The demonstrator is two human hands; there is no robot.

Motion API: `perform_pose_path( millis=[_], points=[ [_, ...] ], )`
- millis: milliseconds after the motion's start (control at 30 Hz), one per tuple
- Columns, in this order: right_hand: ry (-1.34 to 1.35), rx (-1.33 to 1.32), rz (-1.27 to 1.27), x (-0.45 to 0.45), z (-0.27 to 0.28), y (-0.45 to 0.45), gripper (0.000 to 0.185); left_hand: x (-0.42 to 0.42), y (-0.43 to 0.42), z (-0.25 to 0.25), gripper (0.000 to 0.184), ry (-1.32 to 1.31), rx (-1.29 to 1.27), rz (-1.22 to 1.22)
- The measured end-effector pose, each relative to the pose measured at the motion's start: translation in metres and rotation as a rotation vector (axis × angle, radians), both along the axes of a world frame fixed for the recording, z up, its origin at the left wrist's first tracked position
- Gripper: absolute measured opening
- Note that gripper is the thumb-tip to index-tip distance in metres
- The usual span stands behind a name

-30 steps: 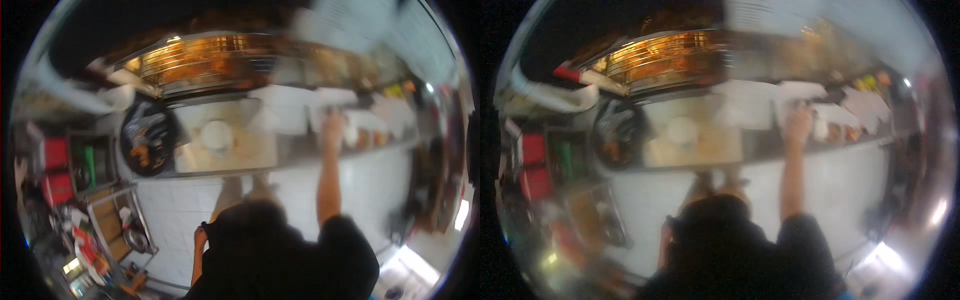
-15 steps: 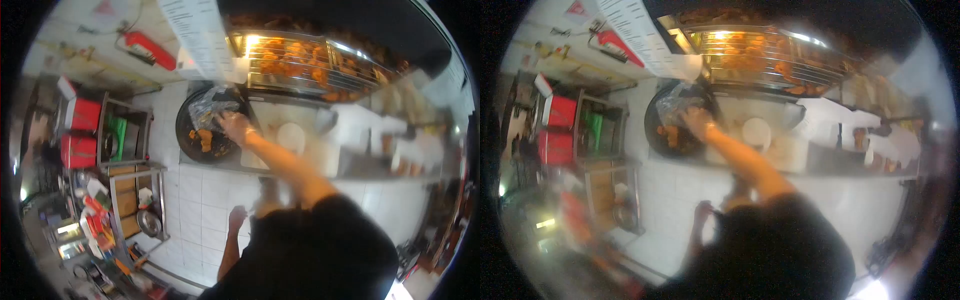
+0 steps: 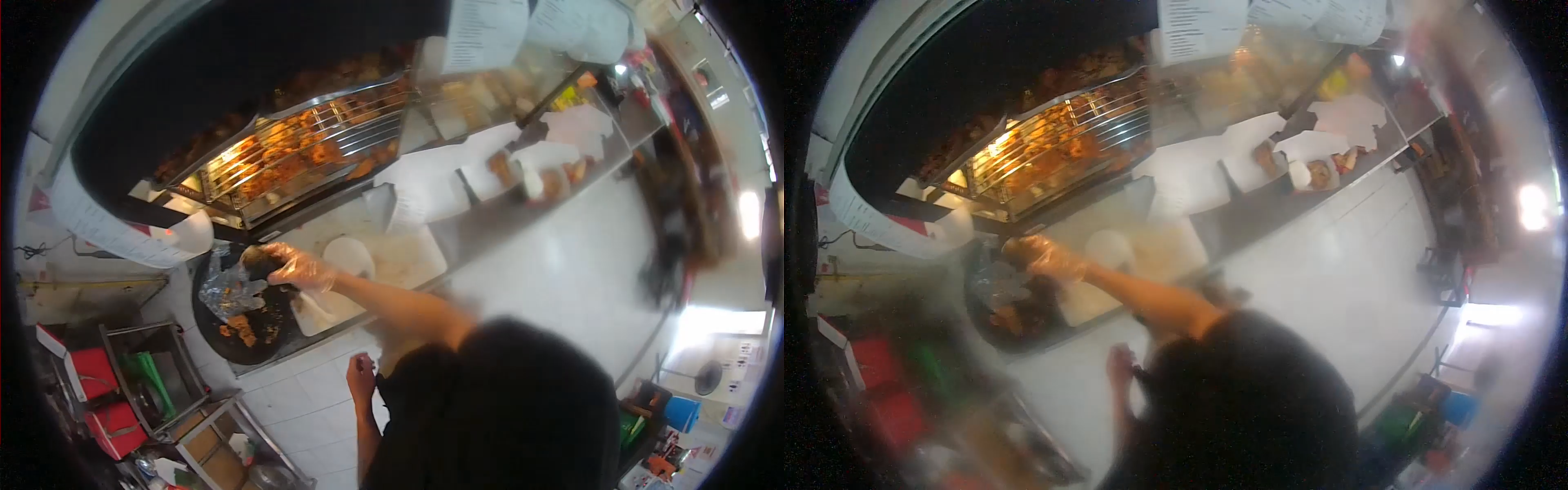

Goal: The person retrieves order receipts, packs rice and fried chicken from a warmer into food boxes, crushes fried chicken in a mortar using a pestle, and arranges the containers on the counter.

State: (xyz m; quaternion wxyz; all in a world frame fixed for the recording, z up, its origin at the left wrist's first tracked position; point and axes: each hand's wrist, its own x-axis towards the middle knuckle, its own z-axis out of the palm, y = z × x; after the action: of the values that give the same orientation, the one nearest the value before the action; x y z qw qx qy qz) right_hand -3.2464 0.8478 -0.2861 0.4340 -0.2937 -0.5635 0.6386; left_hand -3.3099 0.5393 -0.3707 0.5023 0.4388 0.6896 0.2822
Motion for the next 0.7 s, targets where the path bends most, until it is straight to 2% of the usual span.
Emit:
perform_pose_path(
  millis=[33, 67, 100, 133, 200, 233, 267, 300, 333, 367, 433, 467, 533, 567, 600, 667, 700],
  points=[
    [0.249, -0.268, 0.039, 0.051, 0.031, -0.017, 0.069, 0.025, 0.021, 0.016, 0.027, 0.048, -0.024, -0.052],
    [0.328, -0.49, 0.012, 0.102, 0.041, -0.031, 0.07, 0.052, 0.046, 0.026, 0.026, 0.095, -0.045, -0.097],
    [0.403, -0.713, -0.019, 0.153, 0.048, -0.043, 0.071, 0.08, 0.067, 0.025, 0.026, 0.119, 0.077, -0.171],
    [0.544, -0.888, -0.189, 0.201, 0.048, -0.061, 0.072, 0.112, 0.087, 0.024, 0.025, 0.143, 0.197, -0.233],
    [-0.081, -0.621, -0.262, 0.316, 0.023, -0.077, 0.056, 0.182, 0.132, 0.037, 0.026, 0.171, 0.276, -0.425],
    [-0.392, -0.519, -0.297, 0.374, 0.011, -0.085, 0.051, 0.225, 0.148, 0.001, 0.028, 0.236, 0.372, -0.52],
    [-0.535, -0.413, -0.328, 0.427, -0.005, -0.08, 0.048, 0.271, 0.167, -0.033, 0.031, 0.307, 0.472, -0.611],
    [-0.683, -0.313, -0.366, 0.479, -0.021, -0.075, 0.045, 0.308, 0.191, -0.002, 0.033, 0.181, 0.485, -0.56],
    [-0.891, -0.021, -0.34, 0.515, -0.016, -0.066, 0.043, 0.336, 0.213, 0.039, 0.034, 0.058, 0.495, -0.516],
    [-1.104, 0.281, -0.367, 0.551, -0.011, -0.056, 0.042, 0.359, 0.233, 0.057, 0.034, 0.049, 0.483, -0.486],
    [-1.219, 0.409, -0.529, 0.553, 0.056, -0.021, 0.035, 0.394, 0.261, 0.068, 0.027, 0.295, 0.328, -0.577],
    [-1.034, 0.025, -0.706, 0.54, 0.087, -0.005, 0.033, 0.405, 0.265, 0.049, 0.027, 0.277, 0.305, -0.563],
    [-1.143, 0.243, -0.783, 0.522, 0.149, 0.008, 0.037, 0.422, 0.262, 0.002, 0.02, 0.47, 0.421, -0.48],
    [-1.17, 0.332, -0.825, 0.525, 0.149, 0.015, 0.046, 0.426, 0.259, -0.005, 0.02, 0.454, 0.399, -0.465],
    [-1.181, 0.325, -0.798, 0.53, 0.134, 0.022, 0.046, 0.425, 0.254, -0.008, 0.017, 0.474, 0.4, -0.481],
    [-1.294, 0.524, -0.766, 0.535, 0.075, 0.021, 0.052, 0.422, 0.239, -0.01, 0.015, 0.503, 0.386, -0.497],
    [-1.486, 0.358, -0.622, 0.526, 0.039, 0.016, 0.05, 0.42, 0.238, -0.009, 0.012, 0.566, 0.447, -0.464]
  ],
)
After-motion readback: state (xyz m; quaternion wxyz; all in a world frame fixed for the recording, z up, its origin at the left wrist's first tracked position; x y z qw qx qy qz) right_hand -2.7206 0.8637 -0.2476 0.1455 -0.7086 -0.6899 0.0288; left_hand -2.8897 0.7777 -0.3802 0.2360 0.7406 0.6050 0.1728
